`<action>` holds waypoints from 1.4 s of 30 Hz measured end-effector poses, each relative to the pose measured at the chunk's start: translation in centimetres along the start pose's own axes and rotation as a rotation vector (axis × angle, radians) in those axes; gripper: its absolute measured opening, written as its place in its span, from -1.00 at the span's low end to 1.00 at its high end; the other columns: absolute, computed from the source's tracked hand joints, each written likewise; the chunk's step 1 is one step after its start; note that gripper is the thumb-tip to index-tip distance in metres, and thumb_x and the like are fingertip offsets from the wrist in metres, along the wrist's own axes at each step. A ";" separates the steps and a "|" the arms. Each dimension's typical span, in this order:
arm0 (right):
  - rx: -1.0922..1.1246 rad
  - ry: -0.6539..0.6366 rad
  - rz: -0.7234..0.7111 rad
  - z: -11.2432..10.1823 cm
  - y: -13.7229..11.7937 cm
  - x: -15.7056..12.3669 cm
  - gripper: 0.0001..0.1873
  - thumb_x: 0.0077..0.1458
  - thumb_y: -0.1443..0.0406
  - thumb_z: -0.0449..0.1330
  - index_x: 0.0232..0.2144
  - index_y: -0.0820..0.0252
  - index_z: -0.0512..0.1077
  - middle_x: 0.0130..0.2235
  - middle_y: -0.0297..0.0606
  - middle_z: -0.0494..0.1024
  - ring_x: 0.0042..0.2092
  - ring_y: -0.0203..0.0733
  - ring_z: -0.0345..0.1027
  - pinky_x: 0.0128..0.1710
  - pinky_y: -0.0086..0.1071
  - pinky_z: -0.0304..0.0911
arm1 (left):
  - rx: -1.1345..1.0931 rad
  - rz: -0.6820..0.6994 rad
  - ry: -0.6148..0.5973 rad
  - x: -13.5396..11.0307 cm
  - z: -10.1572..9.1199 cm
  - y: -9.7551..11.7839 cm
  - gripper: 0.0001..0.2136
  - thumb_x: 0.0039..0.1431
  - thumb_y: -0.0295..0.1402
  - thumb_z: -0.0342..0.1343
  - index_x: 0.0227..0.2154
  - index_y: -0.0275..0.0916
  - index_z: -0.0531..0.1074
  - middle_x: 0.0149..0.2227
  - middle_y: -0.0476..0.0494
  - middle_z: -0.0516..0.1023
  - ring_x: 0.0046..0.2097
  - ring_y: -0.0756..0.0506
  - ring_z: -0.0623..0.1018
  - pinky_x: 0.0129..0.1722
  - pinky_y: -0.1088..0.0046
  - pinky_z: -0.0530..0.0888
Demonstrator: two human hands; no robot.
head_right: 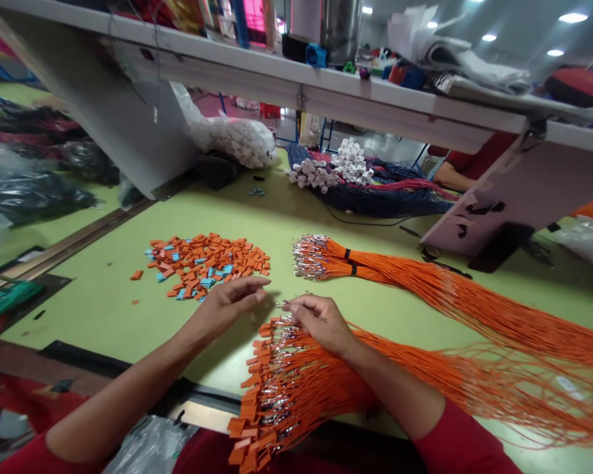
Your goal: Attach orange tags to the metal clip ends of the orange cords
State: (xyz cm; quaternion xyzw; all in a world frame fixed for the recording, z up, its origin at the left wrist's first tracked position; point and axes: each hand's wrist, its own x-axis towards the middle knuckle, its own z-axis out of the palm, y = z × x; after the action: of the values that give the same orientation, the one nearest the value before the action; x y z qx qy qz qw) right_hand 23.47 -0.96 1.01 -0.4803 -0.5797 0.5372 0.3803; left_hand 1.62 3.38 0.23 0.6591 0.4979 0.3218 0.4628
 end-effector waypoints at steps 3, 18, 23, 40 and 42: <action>-0.166 -0.009 -0.124 0.4 -0.1 -0.4 -0.71 0.22 0.16 0.15 -0.44 0.19 0.50 -0.48 -0.35 0.42 -0.42 -0.28 0.23 -0.36 -0.40 0.16 | -0.613 -0.297 -0.008 -1.5 1.0 0.5 -0.74 0.02 -0.30 0.32 -0.23 -0.28 0.56 -0.42 -0.11 0.59 -0.43 -0.02 0.54 -0.29 0.41 0.50; -0.365 0.000 -0.391 0.7 -0.5 -0.7 -0.73 0.17 0.37 0.09 -0.58 0.18 0.33 -0.57 -0.41 0.28 -0.49 -0.33 0.13 -0.41 -0.43 0.10 | -0.928 -0.474 -0.053 -3.2 3.1 1.4 -0.64 -0.24 -0.27 0.51 -0.38 -0.35 0.57 -0.46 -0.11 0.61 -0.50 0.06 0.53 -0.42 0.59 0.51; -0.419 -0.010 -0.427 0.6 -0.3 -0.7 -0.75 0.16 0.38 0.08 -0.57 0.18 0.33 -0.57 -0.41 0.28 -0.49 -0.33 0.13 -0.40 -0.43 0.11 | -0.894 -0.450 -0.061 -3.6 3.2 1.1 -0.68 -0.16 -0.25 0.48 -0.39 -0.33 0.56 -0.47 -0.07 0.59 -0.51 0.08 0.51 -0.47 0.62 0.48; -0.488 0.057 -0.518 1.5 1.0 -1.2 -0.77 0.20 0.38 0.06 -0.50 0.17 0.37 -0.52 -0.35 0.36 -0.46 -0.30 0.21 -0.37 -0.41 0.20 | -0.986 -0.504 0.122 -5.6 5.1 2.1 -0.57 -0.33 -0.18 0.53 -0.44 -0.35 0.53 -0.51 -0.05 0.57 -0.52 0.08 0.51 -0.46 0.62 0.54; -0.450 0.045 -0.466 1.6 0.9 -1.2 -0.75 0.20 0.38 0.06 -0.52 0.17 0.37 -0.53 -0.36 0.37 -0.46 -0.29 0.21 -0.37 -0.41 0.20 | -0.993 -0.501 0.122 -5.5 5.2 2.1 -0.59 -0.28 -0.20 0.52 -0.42 -0.35 0.53 -0.49 -0.06 0.58 -0.51 0.08 0.52 -0.45 0.62 0.54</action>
State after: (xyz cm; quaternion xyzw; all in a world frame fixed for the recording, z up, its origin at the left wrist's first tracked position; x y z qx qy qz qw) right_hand 22.41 -2.59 -0.04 -0.4183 -0.7698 0.2831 0.3903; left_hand 5.37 -3.54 0.52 0.2036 0.4539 0.4355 0.7503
